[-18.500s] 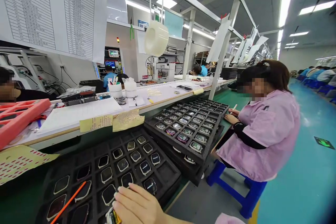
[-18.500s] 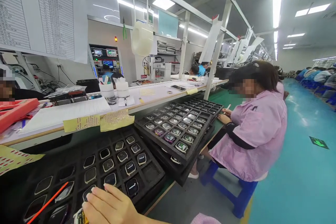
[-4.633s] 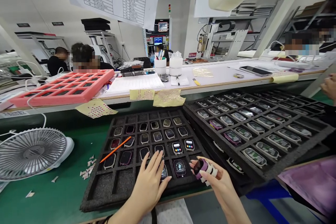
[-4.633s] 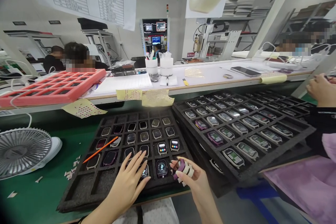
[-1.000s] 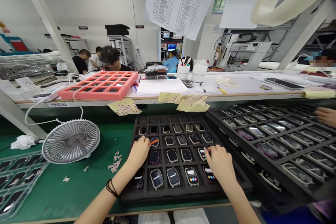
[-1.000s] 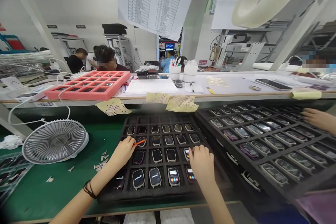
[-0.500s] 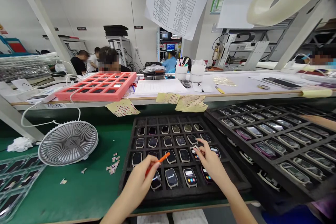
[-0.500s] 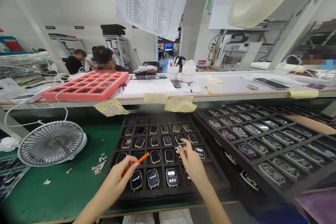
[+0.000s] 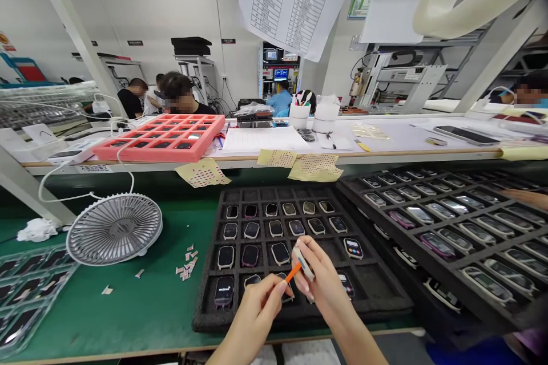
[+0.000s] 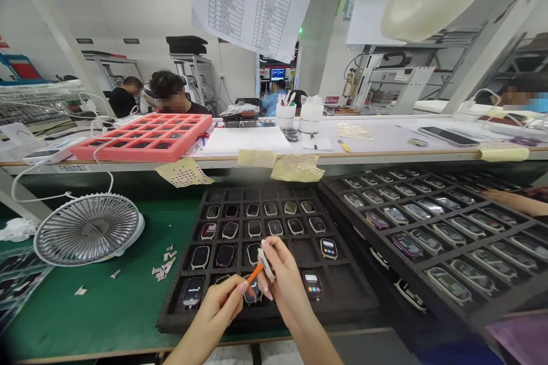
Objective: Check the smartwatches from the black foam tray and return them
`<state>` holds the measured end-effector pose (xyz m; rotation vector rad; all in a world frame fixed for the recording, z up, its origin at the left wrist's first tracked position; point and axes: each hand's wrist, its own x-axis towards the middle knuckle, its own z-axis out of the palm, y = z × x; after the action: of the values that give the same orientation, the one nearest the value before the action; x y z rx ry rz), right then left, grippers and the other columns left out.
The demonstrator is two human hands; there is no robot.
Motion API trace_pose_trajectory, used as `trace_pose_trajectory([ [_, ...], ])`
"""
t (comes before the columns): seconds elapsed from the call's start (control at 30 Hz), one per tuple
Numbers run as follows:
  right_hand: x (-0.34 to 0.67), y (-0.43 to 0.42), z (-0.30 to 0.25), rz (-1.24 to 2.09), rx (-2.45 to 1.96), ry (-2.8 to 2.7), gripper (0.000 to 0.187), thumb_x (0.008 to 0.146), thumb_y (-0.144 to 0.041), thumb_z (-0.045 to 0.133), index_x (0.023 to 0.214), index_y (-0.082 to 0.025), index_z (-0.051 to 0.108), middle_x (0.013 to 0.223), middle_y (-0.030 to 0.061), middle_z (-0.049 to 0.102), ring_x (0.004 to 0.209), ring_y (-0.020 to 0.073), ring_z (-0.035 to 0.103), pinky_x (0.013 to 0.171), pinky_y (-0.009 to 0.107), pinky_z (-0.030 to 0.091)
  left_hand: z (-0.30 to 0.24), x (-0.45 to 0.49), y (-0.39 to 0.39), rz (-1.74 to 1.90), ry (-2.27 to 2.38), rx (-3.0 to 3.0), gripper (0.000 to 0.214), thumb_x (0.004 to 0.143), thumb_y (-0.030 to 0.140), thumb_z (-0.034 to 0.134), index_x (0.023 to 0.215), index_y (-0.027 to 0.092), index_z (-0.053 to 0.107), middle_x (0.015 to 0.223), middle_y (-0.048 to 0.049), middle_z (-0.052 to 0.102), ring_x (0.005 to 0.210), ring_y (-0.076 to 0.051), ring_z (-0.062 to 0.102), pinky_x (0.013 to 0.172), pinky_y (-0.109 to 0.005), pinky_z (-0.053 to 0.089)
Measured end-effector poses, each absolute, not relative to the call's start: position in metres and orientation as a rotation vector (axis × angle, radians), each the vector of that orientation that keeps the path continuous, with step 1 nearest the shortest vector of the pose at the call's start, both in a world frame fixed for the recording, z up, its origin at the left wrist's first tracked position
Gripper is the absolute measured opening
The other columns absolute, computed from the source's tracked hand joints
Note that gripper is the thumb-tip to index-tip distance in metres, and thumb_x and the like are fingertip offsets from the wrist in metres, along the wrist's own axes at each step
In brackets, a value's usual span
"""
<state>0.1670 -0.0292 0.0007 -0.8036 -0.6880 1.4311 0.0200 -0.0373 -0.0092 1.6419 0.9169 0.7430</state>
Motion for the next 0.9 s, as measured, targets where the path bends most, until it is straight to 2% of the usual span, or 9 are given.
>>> trace_pose_trajectory([
  [0.13,0.166,-0.030,-0.001,1.452,-0.798,-0.700,0.025,0.083,-0.042,0.062,0.080,-0.022,0.047,0.049,-0.0104,0.046,0.027,0.0022,0.035,0.026,0.011,0.022,-0.005,0.019,-0.034,0.746,0.895,1.633,0.043,0.092,0.046,0.037,0.078,0.013,0.060,0.048,0.0072,0.031,0.046,-0.008,0.028,0.047,-0.022,0.022],
  [0.3,0.160,-0.028,-0.003,1.699,-0.540,-0.576,0.034,0.077,-0.040,0.069,0.070,-0.021,0.042,0.045,-0.0123,0.045,0.025,-0.0014,0.020,0.027,0.011,0.017,-0.005,0.019,-0.029,0.692,0.780,1.524,0.046,0.088,0.051,0.042,0.073,0.012,0.060,0.042,0.0084,0.032,0.038,-0.006,0.023,0.042,-0.020,0.019],
  [0.43,0.155,-0.027,-0.005,1.807,-0.464,-0.437,0.036,0.071,-0.037,0.075,0.070,-0.021,0.043,0.042,-0.0132,0.043,0.028,-0.0008,0.012,0.029,0.012,0.017,-0.007,0.023,-0.031,0.745,0.765,1.458,0.052,0.085,0.059,0.042,0.071,0.012,0.060,0.040,0.0086,0.032,0.035,-0.005,0.023,0.039,-0.020,0.017],
  [0.53,0.155,-0.028,-0.004,1.772,-0.497,-0.412,0.034,0.073,-0.036,0.073,0.068,-0.021,0.043,0.039,-0.0133,0.039,0.029,0.0005,0.012,0.031,0.014,0.021,-0.006,0.024,-0.031,0.762,0.789,1.430,0.053,0.084,0.061,0.042,0.071,0.013,0.058,0.039,0.0090,0.032,0.034,-0.005,0.022,0.039,-0.019,0.018],
  [0.63,0.153,-0.031,-0.003,1.613,-0.591,-0.469,0.029,0.077,-0.037,0.068,0.071,-0.021,0.045,0.039,-0.0136,0.034,0.030,0.0016,0.012,0.031,0.015,0.017,-0.003,0.025,-0.030,0.875,0.856,1.432,0.048,0.083,0.060,0.046,0.065,0.015,0.053,0.042,0.0087,0.033,0.038,-0.005,0.025,0.040,-0.019,0.019],
  [0.7,0.147,-0.034,-0.004,1.482,-0.729,-0.529,0.027,0.077,-0.039,0.068,0.077,-0.022,0.047,0.044,-0.0127,0.037,0.032,0.0021,0.016,0.032,0.014,0.014,-0.001,0.029,-0.029,0.936,0.890,1.473,0.043,0.082,0.055,0.052,0.064,0.016,0.050,0.048,0.0063,0.040,0.042,-0.006,0.032,0.043,-0.018,0.025],
  [0.8,0.137,-0.038,-0.007,1.309,-0.941,-0.674,0.031,0.075,-0.046,0.068,0.082,-0.022,0.049,0.054,-0.0100,0.040,0.039,0.0037,0.027,0.035,0.014,0.019,-0.001,0.037,-0.030,0.948,0.910,1.549,0.037,0.084,0.047,0.052,0.065,0.016,0.048,0.056,0.0029,0.048,0.050,-0.008,0.040,0.048,-0.018,0.032],
  [0.9,0.146,-0.037,-0.010,1.026,-1.090,-0.865,0.031,0.077,-0.050,0.062,0.080,-0.021,0.049,0.060,-0.0067,0.044,0.044,0.0067,0.035,0.039,0.018,0.028,-0.003,0.028,-0.028,0.978,0.952,1.501,0.040,0.085,0.051,0.047,0.063,0.018,0.041,0.053,0.0064,0.036,0.046,-0.007,0.030,0.043,-0.018,0.026],
])
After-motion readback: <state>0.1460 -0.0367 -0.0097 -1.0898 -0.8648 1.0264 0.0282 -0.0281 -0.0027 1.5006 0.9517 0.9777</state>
